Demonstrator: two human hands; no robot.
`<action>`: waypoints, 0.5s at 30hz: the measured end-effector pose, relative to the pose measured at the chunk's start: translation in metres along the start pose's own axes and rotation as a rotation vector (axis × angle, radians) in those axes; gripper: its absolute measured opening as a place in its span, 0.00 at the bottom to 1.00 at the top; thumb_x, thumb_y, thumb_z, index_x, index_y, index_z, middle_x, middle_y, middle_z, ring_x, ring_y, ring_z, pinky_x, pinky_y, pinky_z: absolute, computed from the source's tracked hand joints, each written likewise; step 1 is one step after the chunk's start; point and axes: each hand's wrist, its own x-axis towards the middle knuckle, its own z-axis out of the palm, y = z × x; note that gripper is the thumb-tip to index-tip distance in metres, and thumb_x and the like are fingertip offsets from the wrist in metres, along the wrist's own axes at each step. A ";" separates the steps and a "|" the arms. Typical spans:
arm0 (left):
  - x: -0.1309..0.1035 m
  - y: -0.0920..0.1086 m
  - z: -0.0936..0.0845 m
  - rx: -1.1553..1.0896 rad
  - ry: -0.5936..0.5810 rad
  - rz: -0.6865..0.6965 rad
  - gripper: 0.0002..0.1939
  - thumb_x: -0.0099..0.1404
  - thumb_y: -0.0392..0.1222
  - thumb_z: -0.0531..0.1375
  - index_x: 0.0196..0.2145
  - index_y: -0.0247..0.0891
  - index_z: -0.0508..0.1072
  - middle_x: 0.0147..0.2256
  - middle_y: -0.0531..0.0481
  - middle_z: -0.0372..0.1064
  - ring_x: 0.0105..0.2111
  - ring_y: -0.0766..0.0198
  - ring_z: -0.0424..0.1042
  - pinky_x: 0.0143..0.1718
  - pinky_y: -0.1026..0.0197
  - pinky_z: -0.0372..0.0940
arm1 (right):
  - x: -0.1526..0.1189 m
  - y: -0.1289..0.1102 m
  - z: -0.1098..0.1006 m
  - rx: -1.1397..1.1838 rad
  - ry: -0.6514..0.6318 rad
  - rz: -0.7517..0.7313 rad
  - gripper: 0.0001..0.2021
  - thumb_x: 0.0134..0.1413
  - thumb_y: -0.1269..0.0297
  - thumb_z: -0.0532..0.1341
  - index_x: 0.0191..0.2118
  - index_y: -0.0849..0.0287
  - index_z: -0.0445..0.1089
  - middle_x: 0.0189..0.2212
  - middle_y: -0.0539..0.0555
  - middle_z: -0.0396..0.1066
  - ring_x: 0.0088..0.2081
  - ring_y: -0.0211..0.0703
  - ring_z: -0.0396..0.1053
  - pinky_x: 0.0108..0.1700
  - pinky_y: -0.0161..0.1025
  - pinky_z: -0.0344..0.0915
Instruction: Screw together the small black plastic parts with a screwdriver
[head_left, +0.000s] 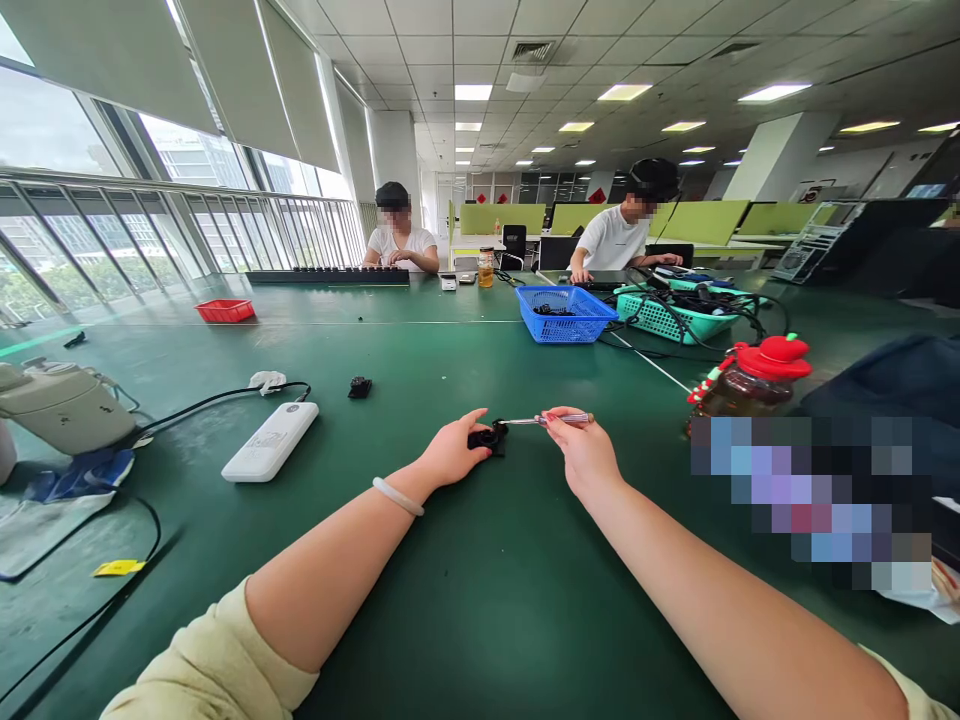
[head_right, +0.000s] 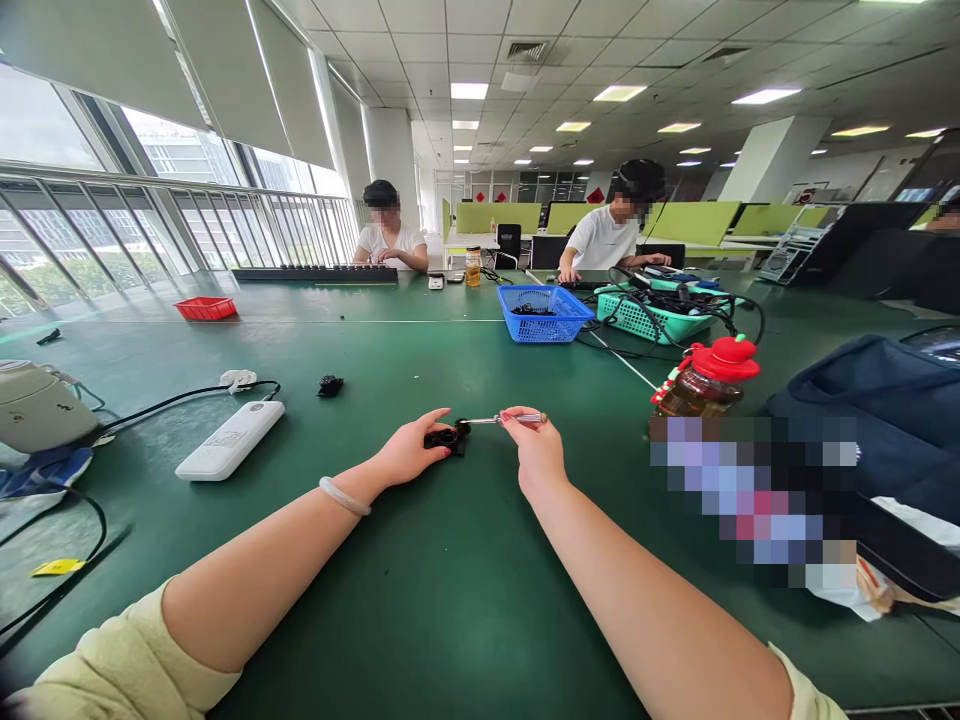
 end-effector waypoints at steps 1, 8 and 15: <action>0.000 0.000 0.000 0.000 -0.004 0.006 0.37 0.60 0.36 0.62 0.65 0.41 0.57 0.54 0.49 0.73 0.56 0.56 0.69 0.60 0.54 0.60 | 0.001 0.001 -0.001 0.007 0.014 0.015 0.15 0.30 0.60 0.74 0.28 0.56 0.72 0.30 0.52 0.76 0.39 0.49 0.76 0.47 0.48 0.71; -0.002 0.003 -0.001 -0.016 -0.010 0.046 0.39 0.56 0.34 0.64 0.64 0.41 0.59 0.52 0.48 0.74 0.53 0.56 0.71 0.59 0.54 0.62 | -0.008 -0.002 0.007 -0.178 -0.148 -0.245 0.17 0.42 0.56 0.70 0.37 0.55 0.70 0.32 0.51 0.75 0.39 0.47 0.75 0.50 0.50 0.70; -0.005 0.004 -0.002 -0.088 -0.014 0.070 0.39 0.54 0.31 0.64 0.62 0.43 0.62 0.49 0.50 0.76 0.52 0.58 0.72 0.59 0.54 0.62 | -0.022 -0.003 0.022 -0.527 -0.339 -0.483 0.23 0.54 0.64 0.61 0.56 0.53 0.60 0.36 0.52 0.77 0.41 0.46 0.76 0.52 0.51 0.69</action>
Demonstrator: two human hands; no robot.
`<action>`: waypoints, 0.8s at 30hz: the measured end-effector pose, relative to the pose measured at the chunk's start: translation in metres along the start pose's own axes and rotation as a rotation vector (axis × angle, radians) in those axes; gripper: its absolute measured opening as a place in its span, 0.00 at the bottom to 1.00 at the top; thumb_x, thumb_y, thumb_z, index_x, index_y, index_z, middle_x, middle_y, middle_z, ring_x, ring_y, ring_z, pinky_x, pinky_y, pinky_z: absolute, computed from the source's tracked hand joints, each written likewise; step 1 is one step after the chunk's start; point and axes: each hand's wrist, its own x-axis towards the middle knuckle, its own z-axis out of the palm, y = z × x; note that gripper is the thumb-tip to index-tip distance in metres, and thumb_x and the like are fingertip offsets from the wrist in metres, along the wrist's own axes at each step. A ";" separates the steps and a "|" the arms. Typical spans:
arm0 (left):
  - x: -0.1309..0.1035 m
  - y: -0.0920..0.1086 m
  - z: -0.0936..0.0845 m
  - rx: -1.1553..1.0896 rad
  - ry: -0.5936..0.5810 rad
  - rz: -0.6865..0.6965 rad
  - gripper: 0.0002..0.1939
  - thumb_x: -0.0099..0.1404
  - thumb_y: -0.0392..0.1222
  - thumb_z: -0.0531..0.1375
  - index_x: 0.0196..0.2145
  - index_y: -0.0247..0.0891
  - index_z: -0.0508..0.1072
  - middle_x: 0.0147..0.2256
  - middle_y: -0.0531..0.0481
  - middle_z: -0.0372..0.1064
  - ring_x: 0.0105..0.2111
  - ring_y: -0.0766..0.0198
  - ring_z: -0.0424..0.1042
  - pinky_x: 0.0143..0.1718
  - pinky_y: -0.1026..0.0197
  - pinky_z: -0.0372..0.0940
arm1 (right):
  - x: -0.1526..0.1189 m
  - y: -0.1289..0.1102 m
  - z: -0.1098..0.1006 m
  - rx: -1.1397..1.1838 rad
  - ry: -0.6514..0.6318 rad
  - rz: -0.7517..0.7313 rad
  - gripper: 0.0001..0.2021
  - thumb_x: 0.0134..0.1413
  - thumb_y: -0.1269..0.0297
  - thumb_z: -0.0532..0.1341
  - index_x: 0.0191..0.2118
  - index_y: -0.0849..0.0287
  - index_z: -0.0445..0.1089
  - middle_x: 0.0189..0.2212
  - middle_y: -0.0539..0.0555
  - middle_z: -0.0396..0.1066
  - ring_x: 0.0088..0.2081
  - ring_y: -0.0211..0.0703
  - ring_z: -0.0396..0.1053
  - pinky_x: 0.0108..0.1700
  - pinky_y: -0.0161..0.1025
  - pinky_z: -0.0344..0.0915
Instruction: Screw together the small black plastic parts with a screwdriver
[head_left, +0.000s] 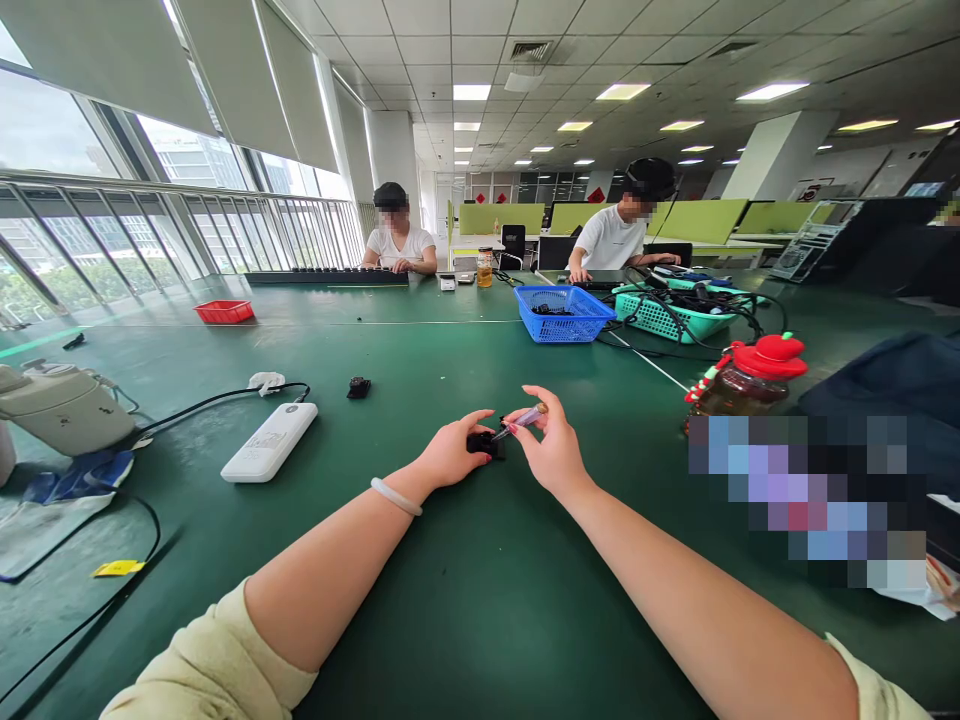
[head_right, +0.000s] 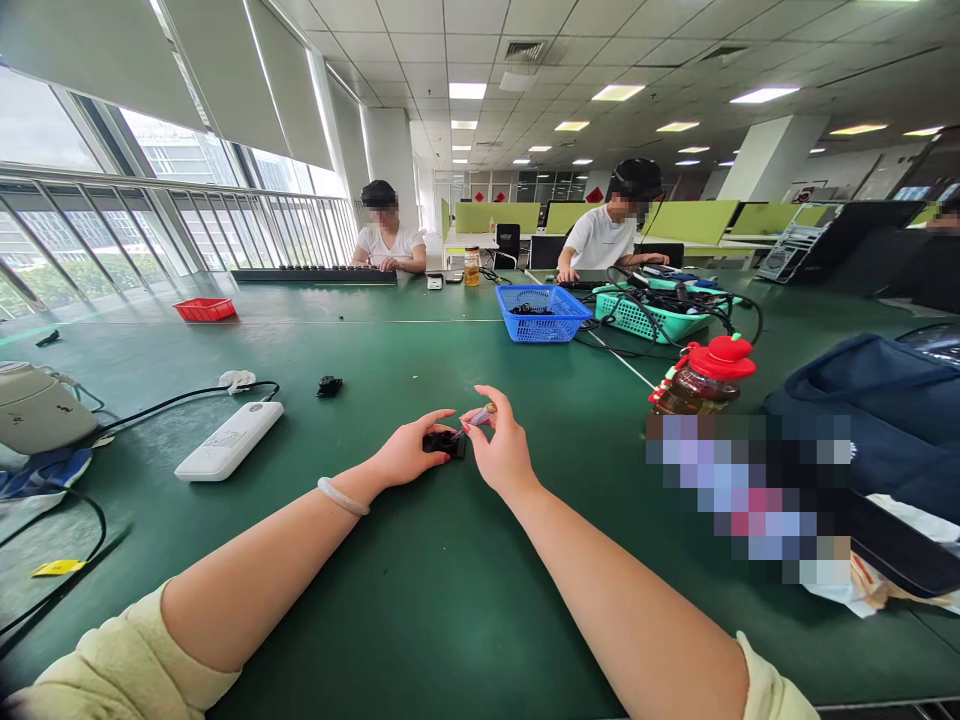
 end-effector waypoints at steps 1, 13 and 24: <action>0.000 0.000 0.000 0.000 -0.001 -0.002 0.38 0.54 0.31 0.64 0.62 0.44 0.62 0.49 0.50 0.76 0.52 0.57 0.72 0.59 0.54 0.62 | 0.001 0.000 0.002 -0.029 -0.010 -0.024 0.24 0.55 0.64 0.60 0.58 0.53 0.59 0.36 0.53 0.77 0.41 0.46 0.76 0.51 0.50 0.70; 0.002 0.001 0.001 0.157 0.026 0.001 0.32 0.55 0.35 0.65 0.58 0.43 0.69 0.49 0.47 0.75 0.51 0.53 0.73 0.56 0.52 0.65 | 0.018 0.013 -0.029 0.297 -0.002 0.036 0.28 0.53 0.60 0.64 0.57 0.51 0.52 0.34 0.48 0.74 0.35 0.43 0.77 0.50 0.53 0.72; 0.000 0.001 0.001 0.141 0.020 0.049 0.30 0.56 0.34 0.64 0.58 0.43 0.68 0.50 0.47 0.75 0.51 0.54 0.72 0.57 0.50 0.64 | 0.005 -0.005 -0.015 -0.144 -0.216 -0.206 0.21 0.58 0.70 0.56 0.57 0.50 0.58 0.36 0.51 0.74 0.40 0.43 0.74 0.51 0.48 0.70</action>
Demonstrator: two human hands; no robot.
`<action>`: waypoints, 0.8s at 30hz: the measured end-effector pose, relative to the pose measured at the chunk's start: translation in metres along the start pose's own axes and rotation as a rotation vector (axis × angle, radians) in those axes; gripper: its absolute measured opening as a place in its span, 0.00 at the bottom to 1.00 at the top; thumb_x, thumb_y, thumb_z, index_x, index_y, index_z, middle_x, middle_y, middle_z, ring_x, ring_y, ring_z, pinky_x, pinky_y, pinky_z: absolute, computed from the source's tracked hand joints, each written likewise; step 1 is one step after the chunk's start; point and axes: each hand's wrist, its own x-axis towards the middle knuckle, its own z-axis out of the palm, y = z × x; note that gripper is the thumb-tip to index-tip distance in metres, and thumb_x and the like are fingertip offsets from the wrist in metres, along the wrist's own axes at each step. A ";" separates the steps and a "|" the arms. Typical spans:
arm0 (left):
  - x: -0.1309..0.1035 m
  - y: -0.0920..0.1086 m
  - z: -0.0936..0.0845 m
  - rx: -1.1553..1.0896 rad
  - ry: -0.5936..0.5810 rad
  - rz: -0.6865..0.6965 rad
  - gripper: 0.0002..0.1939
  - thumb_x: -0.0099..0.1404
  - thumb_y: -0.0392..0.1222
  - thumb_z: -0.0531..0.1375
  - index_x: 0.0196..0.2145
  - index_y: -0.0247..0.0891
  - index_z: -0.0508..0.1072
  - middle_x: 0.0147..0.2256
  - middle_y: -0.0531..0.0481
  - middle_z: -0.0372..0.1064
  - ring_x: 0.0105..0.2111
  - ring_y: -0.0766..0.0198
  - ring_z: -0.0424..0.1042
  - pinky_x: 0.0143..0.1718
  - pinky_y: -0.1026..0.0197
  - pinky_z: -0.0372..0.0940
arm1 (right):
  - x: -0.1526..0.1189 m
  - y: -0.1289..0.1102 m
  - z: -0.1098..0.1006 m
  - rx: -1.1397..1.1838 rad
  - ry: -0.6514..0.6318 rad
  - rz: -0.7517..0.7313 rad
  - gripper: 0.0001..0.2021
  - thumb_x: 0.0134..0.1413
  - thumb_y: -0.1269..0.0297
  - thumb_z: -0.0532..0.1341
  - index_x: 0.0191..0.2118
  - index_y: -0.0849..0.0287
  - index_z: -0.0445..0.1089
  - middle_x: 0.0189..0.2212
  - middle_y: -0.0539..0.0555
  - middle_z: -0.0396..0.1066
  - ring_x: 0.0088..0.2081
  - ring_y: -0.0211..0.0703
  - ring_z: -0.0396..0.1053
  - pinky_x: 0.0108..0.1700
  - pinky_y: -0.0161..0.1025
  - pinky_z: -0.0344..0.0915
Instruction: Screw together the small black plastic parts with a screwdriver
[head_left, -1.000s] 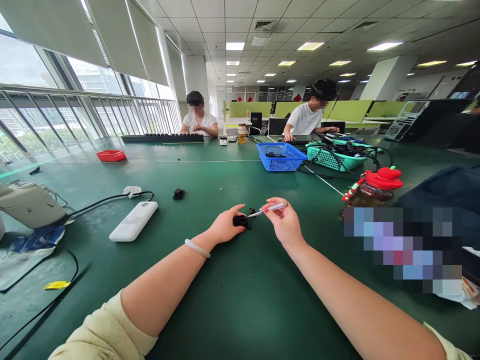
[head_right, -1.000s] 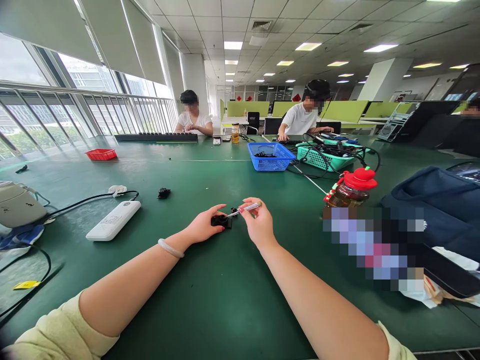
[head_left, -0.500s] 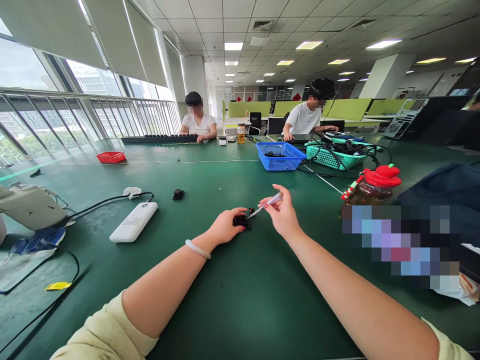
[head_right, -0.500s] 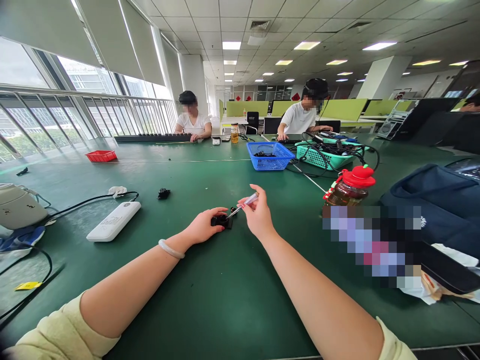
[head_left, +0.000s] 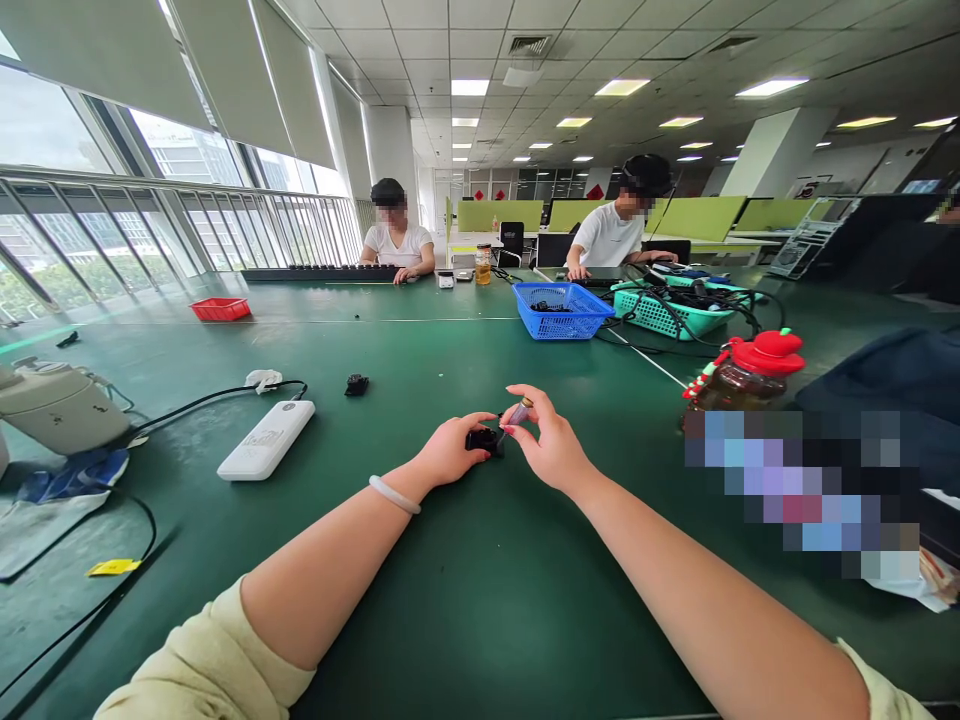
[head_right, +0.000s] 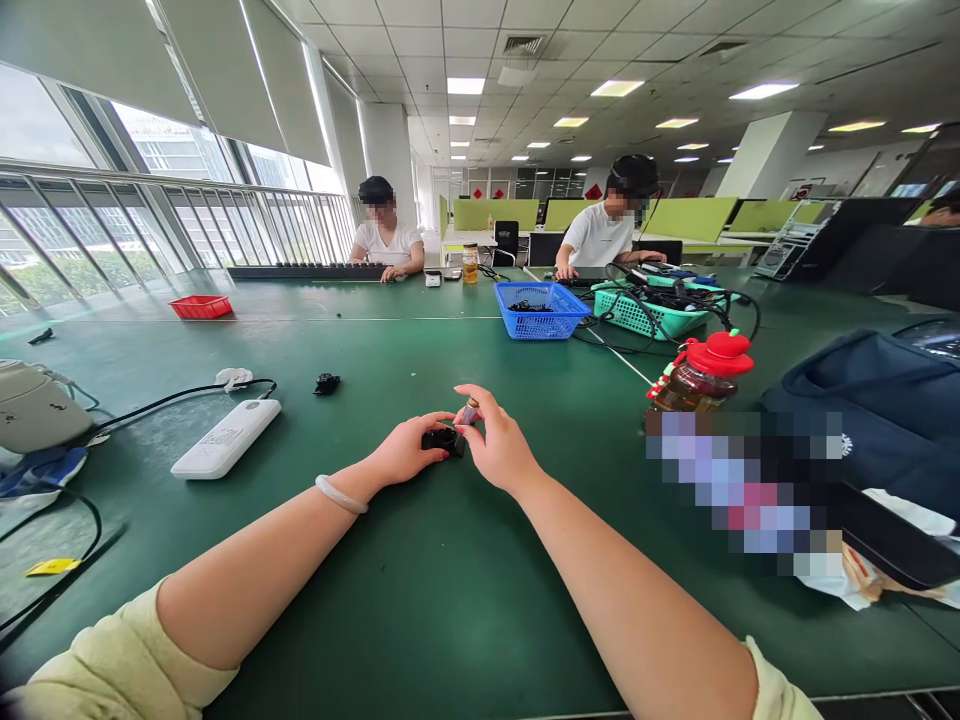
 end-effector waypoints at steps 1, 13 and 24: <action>0.000 0.000 0.000 -0.003 0.000 0.001 0.30 0.56 0.34 0.64 0.57 0.43 0.68 0.50 0.47 0.75 0.51 0.54 0.72 0.56 0.51 0.64 | 0.000 -0.001 0.000 -0.028 0.017 -0.003 0.21 0.58 0.69 0.58 0.56 0.50 0.59 0.36 0.51 0.74 0.39 0.44 0.74 0.50 0.48 0.70; 0.002 -0.004 0.002 -0.016 0.010 0.048 0.29 0.55 0.31 0.64 0.55 0.43 0.70 0.49 0.49 0.75 0.50 0.55 0.72 0.57 0.51 0.64 | -0.002 -0.004 0.013 -0.041 0.103 -0.079 0.21 0.61 0.69 0.54 0.59 0.50 0.58 0.38 0.52 0.75 0.41 0.43 0.74 0.50 0.45 0.71; 0.000 -0.002 0.003 0.095 0.101 0.186 0.25 0.61 0.32 0.59 0.56 0.45 0.69 0.53 0.45 0.67 0.52 0.55 0.69 0.59 0.49 0.63 | 0.000 -0.003 0.012 -0.003 0.183 0.006 0.14 0.59 0.66 0.58 0.50 0.51 0.60 0.35 0.52 0.75 0.38 0.44 0.75 0.46 0.45 0.71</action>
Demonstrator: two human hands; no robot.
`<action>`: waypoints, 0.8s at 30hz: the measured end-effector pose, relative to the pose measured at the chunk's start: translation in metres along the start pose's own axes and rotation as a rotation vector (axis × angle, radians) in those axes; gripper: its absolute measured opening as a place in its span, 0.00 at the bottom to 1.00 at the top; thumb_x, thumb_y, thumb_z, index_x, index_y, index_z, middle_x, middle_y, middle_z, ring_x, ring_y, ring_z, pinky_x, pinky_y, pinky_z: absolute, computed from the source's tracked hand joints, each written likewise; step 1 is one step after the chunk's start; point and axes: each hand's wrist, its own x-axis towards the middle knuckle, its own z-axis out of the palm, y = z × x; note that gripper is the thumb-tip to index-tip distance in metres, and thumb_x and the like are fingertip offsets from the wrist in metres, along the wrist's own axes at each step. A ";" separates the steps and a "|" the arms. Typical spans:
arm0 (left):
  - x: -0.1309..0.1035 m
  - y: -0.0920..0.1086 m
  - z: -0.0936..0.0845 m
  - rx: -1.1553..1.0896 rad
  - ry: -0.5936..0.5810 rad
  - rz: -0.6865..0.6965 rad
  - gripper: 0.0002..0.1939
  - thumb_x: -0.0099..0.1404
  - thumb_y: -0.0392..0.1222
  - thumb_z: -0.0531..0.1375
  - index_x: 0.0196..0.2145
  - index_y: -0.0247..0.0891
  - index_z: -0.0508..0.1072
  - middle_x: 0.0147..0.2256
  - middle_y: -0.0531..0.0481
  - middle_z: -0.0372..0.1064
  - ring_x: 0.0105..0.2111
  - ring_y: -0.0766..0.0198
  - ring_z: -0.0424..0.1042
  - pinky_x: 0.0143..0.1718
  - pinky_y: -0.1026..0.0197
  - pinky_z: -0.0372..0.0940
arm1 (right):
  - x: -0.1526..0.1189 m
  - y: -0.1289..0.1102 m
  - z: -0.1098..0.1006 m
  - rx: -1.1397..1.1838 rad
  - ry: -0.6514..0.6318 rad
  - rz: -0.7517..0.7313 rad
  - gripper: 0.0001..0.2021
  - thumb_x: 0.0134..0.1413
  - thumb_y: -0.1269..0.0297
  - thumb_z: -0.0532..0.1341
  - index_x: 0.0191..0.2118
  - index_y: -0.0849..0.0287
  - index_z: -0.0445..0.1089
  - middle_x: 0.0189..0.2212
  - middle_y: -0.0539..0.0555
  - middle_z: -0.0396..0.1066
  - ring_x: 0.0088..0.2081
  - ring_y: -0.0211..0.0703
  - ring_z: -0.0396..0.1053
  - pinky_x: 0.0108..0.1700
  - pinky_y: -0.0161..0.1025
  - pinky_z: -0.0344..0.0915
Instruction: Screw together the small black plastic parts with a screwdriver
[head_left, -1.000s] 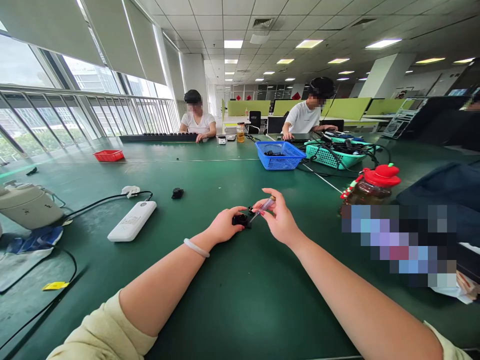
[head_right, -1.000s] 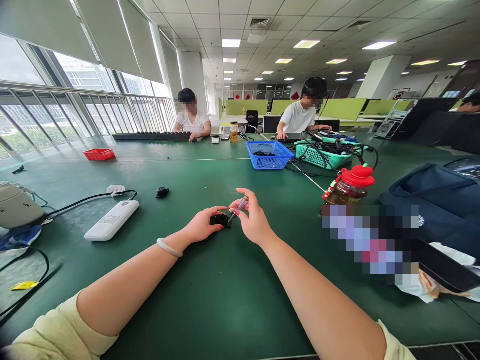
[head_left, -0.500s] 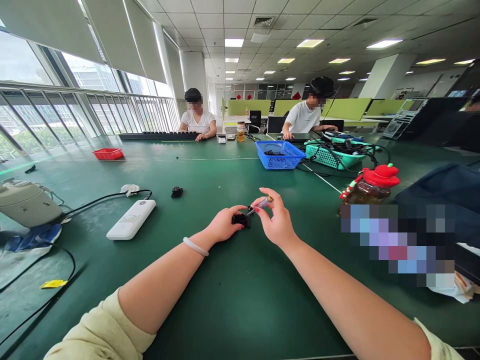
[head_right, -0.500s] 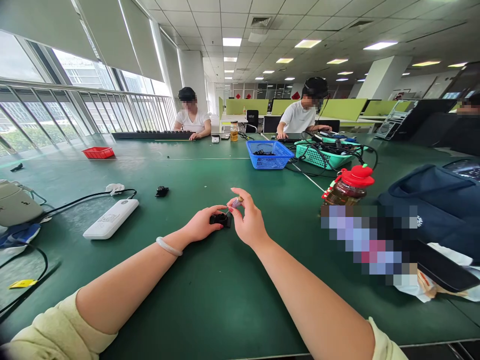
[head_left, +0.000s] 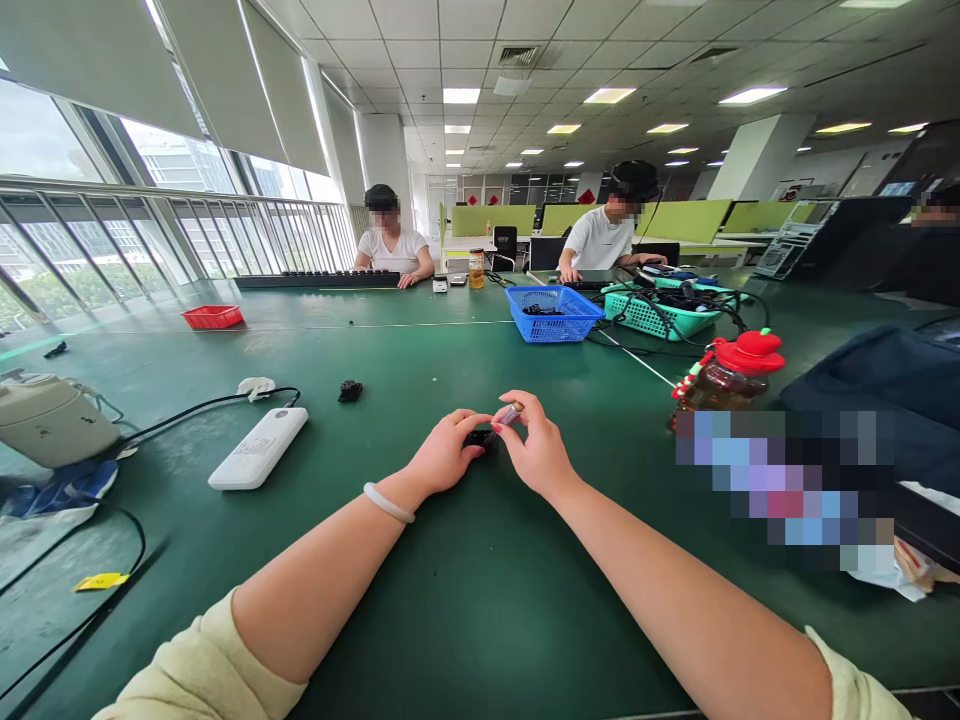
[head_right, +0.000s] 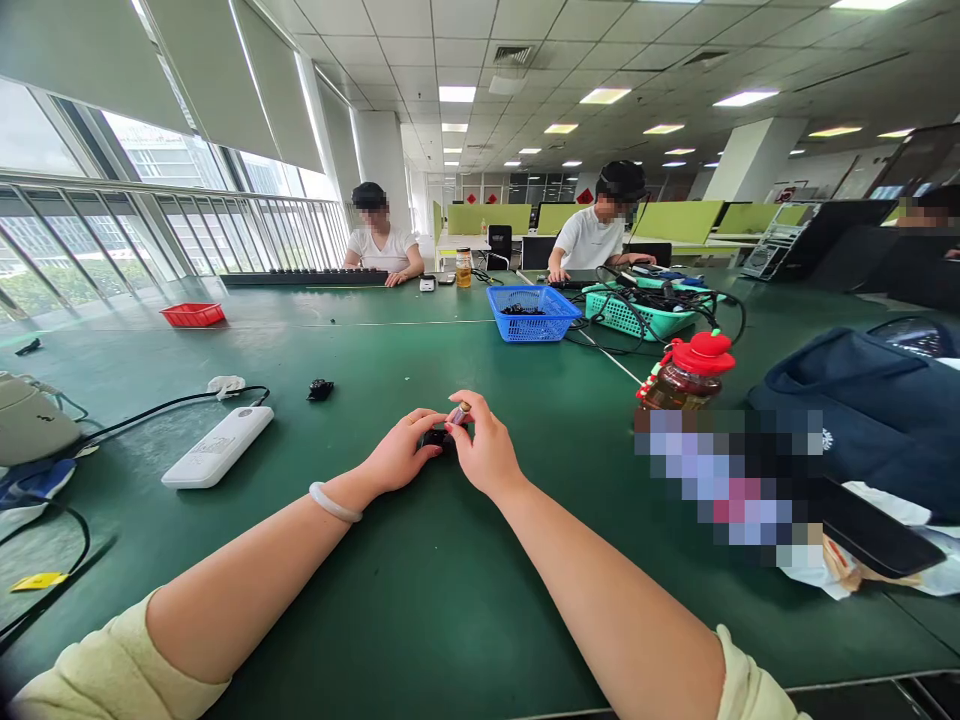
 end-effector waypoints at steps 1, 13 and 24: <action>0.000 0.002 -0.001 0.017 0.021 0.005 0.24 0.62 0.33 0.59 0.56 0.45 0.69 0.53 0.45 0.67 0.52 0.55 0.68 0.59 0.49 0.62 | 0.001 -0.001 -0.004 0.034 0.045 -0.002 0.13 0.59 0.65 0.59 0.49 0.52 0.59 0.35 0.52 0.75 0.39 0.44 0.75 0.47 0.45 0.71; -0.014 0.018 -0.014 0.567 -0.017 -0.456 0.21 0.66 0.47 0.60 0.55 0.40 0.70 0.57 0.36 0.60 0.45 0.48 0.73 0.44 0.52 0.67 | 0.006 0.030 -0.018 -0.079 0.224 0.135 0.09 0.57 0.63 0.57 0.43 0.53 0.57 0.38 0.56 0.76 0.40 0.49 0.75 0.43 0.48 0.70; 0.005 0.024 0.002 0.511 -0.036 -0.186 0.31 0.65 0.60 0.57 0.61 0.43 0.64 0.58 0.38 0.62 0.58 0.43 0.60 0.56 0.44 0.58 | 0.004 0.028 -0.003 -0.111 0.184 -0.012 0.08 0.59 0.66 0.56 0.43 0.53 0.59 0.37 0.54 0.76 0.39 0.47 0.75 0.45 0.46 0.69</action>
